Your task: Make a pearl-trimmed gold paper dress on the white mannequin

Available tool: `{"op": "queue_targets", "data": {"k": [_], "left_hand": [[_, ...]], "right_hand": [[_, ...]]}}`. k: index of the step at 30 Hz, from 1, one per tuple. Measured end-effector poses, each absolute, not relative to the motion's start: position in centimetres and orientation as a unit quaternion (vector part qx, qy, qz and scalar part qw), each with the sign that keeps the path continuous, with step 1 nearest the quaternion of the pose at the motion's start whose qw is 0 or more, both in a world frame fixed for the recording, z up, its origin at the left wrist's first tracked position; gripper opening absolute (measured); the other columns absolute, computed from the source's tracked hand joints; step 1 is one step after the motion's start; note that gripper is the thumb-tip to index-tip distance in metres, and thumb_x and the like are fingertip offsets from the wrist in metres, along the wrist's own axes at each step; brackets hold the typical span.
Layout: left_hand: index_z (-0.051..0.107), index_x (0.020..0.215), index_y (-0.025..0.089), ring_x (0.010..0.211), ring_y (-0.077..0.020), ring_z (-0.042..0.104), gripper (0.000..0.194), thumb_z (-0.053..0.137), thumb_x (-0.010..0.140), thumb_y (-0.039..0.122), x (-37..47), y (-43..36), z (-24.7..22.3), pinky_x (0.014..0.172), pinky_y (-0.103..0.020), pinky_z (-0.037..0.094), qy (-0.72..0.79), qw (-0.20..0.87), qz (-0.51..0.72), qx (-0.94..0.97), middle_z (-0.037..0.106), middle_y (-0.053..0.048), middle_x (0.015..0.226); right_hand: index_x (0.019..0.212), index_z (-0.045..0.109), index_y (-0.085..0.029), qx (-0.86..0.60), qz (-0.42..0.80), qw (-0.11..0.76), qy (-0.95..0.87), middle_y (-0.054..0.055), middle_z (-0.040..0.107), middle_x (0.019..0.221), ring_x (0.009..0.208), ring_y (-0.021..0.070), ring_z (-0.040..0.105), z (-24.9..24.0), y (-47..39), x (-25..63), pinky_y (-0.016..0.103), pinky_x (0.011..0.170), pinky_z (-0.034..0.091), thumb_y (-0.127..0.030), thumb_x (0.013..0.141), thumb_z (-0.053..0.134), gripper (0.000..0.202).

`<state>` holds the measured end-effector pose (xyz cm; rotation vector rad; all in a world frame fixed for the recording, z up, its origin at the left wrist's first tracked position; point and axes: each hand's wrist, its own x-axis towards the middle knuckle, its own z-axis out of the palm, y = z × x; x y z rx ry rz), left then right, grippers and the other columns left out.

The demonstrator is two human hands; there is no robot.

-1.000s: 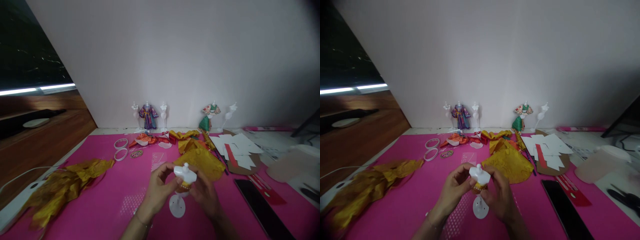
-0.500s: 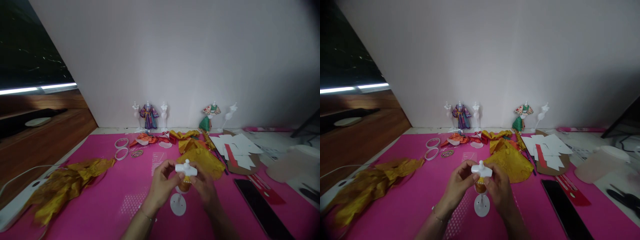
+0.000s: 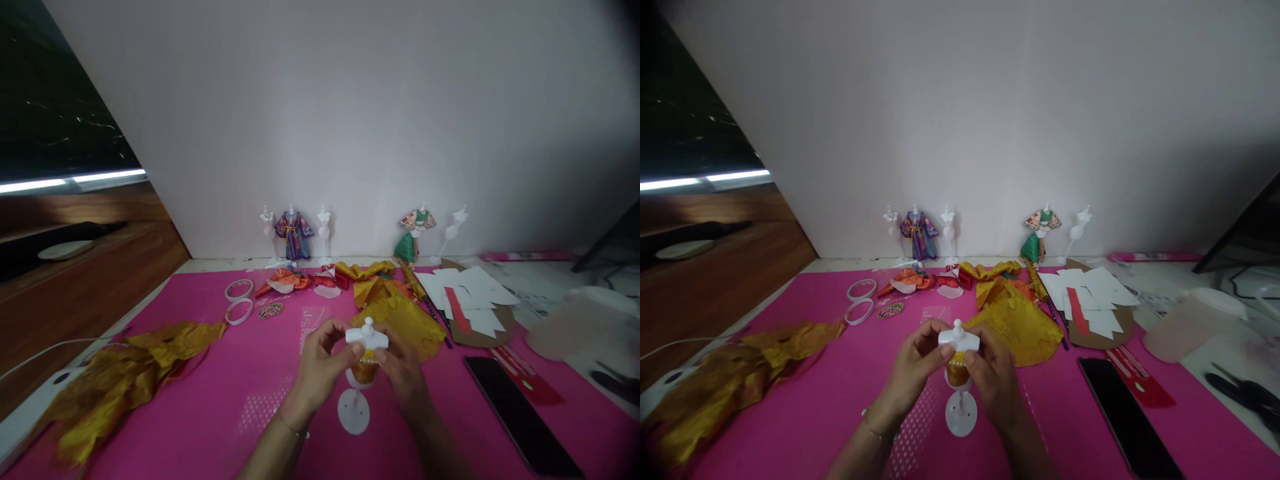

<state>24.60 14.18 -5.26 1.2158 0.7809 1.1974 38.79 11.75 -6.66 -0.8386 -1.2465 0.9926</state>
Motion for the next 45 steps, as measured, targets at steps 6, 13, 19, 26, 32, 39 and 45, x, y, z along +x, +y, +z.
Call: {"op": "queue_targets", "data": {"k": [6, 13, 19, 26, 32, 39, 45], "left_hand": [[0.066, 0.08, 0.016, 0.07, -0.014, 0.054, 0.044, 0.081, 0.066, 0.054, 24.0, 14.5, -5.0, 0.069, -0.026, 0.043, 0.31, 0.601, 0.505, 0.537, 0.063, 0.0, 0.074], [0.069, 0.085, 0.018, 0.08, -0.0164, 0.057, 0.033, 0.085, 0.066, 0.04, 23.4, 15.1, -4.9, 0.077, -0.028, 0.044, 0.294, 0.596, 0.482, 0.571, 0.065, -0.001, 0.08], [0.068, 0.078, 0.017, 0.075, -0.015, 0.053, 0.028, 0.083, 0.067, 0.038, 23.5, 15.3, -4.9, 0.074, -0.026, 0.042, 0.305, 0.572, 0.491, 0.582, 0.062, 0.0, 0.077], [0.067, 0.079, 0.017, 0.072, -0.0149, 0.052, 0.032, 0.083, 0.065, 0.041, 23.6, 15.4, -5.0, 0.068, -0.025, 0.042, 0.317, 0.575, 0.497, 0.568, 0.061, 0.0, 0.074], [0.064, 0.073, 0.017, 0.066, -0.0125, 0.048, 0.033, 0.083, 0.064, 0.042, 24.0, 14.7, -4.5, 0.065, -0.024, 0.04, 0.334, 0.585, 0.5, 0.544, 0.057, 0.002, 0.069], [0.065, 0.073, 0.016, 0.064, -0.013, 0.051, 0.031, 0.081, 0.064, 0.041, 24.4, 14.2, -5.0, 0.063, -0.024, 0.039, 0.352, 0.615, 0.506, 0.492, 0.059, 0.002, 0.066], [0.066, 0.079, 0.016, 0.069, -0.0134, 0.054, 0.026, 0.076, 0.073, 0.039, 24.6, 13.6, -4.5, 0.068, -0.025, 0.042, 0.338, 0.632, 0.521, 0.463, 0.061, 0.001, 0.072]], "right_hand": [[0.082, 0.061, -0.021, -0.36, 0.45, 0.619, -0.533, 0.0, 0.059, 0.071, 0.065, 0.0168, 0.052, -7.1, 12.1, 39.0, 0.027, 0.06, 0.042, -0.035, 0.082, 0.056, 0.016], [0.078, 0.058, -0.022, -0.35, 0.472, 0.612, -0.53, -0.002, 0.055, 0.067, 0.061, 0.0159, 0.05, -7.0, 12.2, 39.1, 0.027, 0.057, 0.04, -0.04, 0.081, 0.056, 0.018], [0.076, 0.058, -0.021, -0.347, 0.474, 0.608, -0.534, -0.003, 0.052, 0.065, 0.059, 0.0144, 0.046, -7.0, 12.4, 39.2, 0.026, 0.056, 0.038, -0.041, 0.081, 0.056, 0.021], [0.074, 0.057, -0.021, -0.368, 0.46, 0.605, -0.536, -0.002, 0.053, 0.065, 0.059, 0.015, 0.047, -7.2, 12.7, 39.0, 0.027, 0.056, 0.039, -0.041, 0.082, 0.056, 0.021], [0.075, 0.056, -0.022, -0.379, 0.46, 0.6, -0.534, -0.002, 0.052, 0.064, 0.059, 0.0156, 0.047, -7.0, 12.1, 38.6, 0.027, 0.057, 0.04, -0.043, 0.082, 0.053, 0.023], [0.07, 0.055, -0.021, -0.408, 0.465, 0.576, -0.534, -0.003, 0.052, 0.06, 0.058, 0.0144, 0.046, -6.4, 11.6, 38.7, 0.026, 0.055, 0.039, -0.035, 0.082, 0.052, 0.019], [0.071, 0.058, -0.021, -0.419, 0.45, 0.578, -0.536, -0.002, 0.054, 0.064, 0.06, 0.015, 0.048, -5.1, 11.7, 38.7, 0.026, 0.056, 0.04, -0.033, 0.083, 0.052, 0.018]]}}
